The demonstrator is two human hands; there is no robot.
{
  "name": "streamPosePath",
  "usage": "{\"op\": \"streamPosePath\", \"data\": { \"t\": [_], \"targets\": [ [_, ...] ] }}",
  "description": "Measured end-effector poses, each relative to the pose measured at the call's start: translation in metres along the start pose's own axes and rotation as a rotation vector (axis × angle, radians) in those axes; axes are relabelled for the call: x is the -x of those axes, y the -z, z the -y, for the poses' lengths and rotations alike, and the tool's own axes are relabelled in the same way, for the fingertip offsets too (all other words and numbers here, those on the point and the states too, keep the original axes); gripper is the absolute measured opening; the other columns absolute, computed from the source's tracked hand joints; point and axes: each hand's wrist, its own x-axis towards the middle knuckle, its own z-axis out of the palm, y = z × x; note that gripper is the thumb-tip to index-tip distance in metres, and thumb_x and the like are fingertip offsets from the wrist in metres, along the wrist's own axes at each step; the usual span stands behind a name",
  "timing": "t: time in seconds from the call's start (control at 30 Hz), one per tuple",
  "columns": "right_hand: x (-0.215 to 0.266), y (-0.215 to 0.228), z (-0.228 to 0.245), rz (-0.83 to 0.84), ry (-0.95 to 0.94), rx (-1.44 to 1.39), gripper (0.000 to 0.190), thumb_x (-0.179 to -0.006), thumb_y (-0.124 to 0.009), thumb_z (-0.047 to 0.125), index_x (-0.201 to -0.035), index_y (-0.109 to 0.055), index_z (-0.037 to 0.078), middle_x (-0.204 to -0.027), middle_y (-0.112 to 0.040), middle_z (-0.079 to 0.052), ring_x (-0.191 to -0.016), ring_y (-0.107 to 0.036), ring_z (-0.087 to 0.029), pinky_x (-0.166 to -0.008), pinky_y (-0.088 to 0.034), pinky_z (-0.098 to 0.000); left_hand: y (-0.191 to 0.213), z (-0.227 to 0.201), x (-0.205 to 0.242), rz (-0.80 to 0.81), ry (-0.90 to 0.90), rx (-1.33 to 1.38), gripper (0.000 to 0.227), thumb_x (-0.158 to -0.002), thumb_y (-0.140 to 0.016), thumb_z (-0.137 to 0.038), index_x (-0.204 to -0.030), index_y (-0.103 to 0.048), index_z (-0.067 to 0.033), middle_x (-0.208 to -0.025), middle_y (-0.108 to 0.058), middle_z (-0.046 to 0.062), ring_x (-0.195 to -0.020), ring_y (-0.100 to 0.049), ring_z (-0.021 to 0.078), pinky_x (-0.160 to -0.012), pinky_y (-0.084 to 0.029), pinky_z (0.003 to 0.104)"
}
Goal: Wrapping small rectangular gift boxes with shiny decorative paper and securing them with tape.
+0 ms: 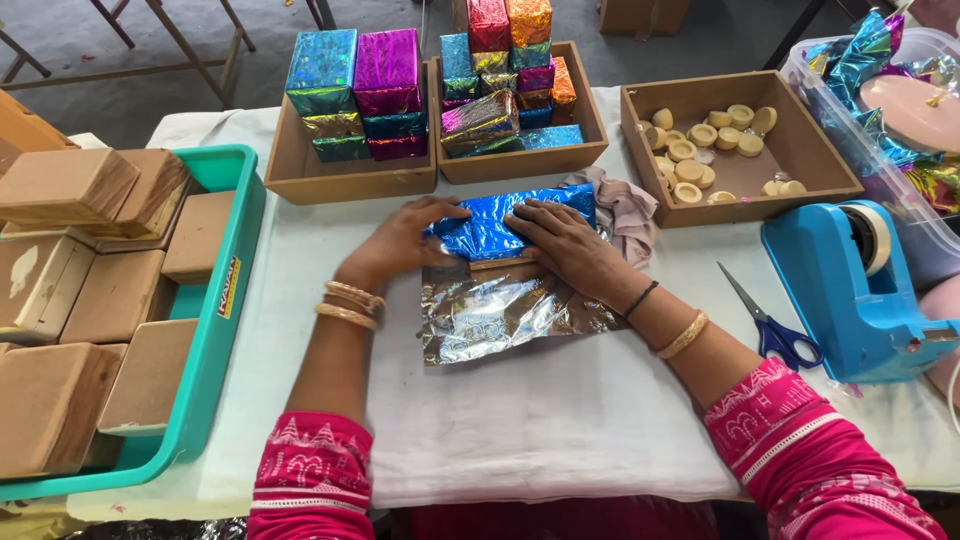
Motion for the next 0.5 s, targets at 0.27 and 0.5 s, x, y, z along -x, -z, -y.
{"op": "streamPosePath", "data": {
  "t": [0.27,0.5],
  "targets": [
    [0.000,0.002,0.002,-0.017,0.020,0.009,0.046,-0.105,-0.054,0.028,-0.147,-0.053,0.009,-0.150,-0.053,-0.015,-0.145,-0.043,-0.033,-0.121,-0.032,-0.0481,0.006,0.045,0.006,-0.255,-0.016,0.063,0.028,-0.080,-0.064,0.012,-0.094,-0.078,-0.0074,-0.097,-0.078,0.006,-0.087,-0.076,0.0181,-0.071,-0.058,0.030],
    [0.000,0.003,0.005,-0.016,0.009,0.015,0.045,-0.105,-0.055,0.029,-0.146,-0.054,0.010,-0.148,-0.054,-0.015,-0.143,-0.045,-0.034,-0.120,-0.033,-0.0479,0.018,0.032,0.010,-0.528,0.033,-0.041,0.018,-0.083,-0.064,0.011,-0.084,-0.075,-0.0036,-0.092,-0.074,0.007,-0.084,-0.074,0.0203,-0.072,-0.059,0.032]
  ]
}}
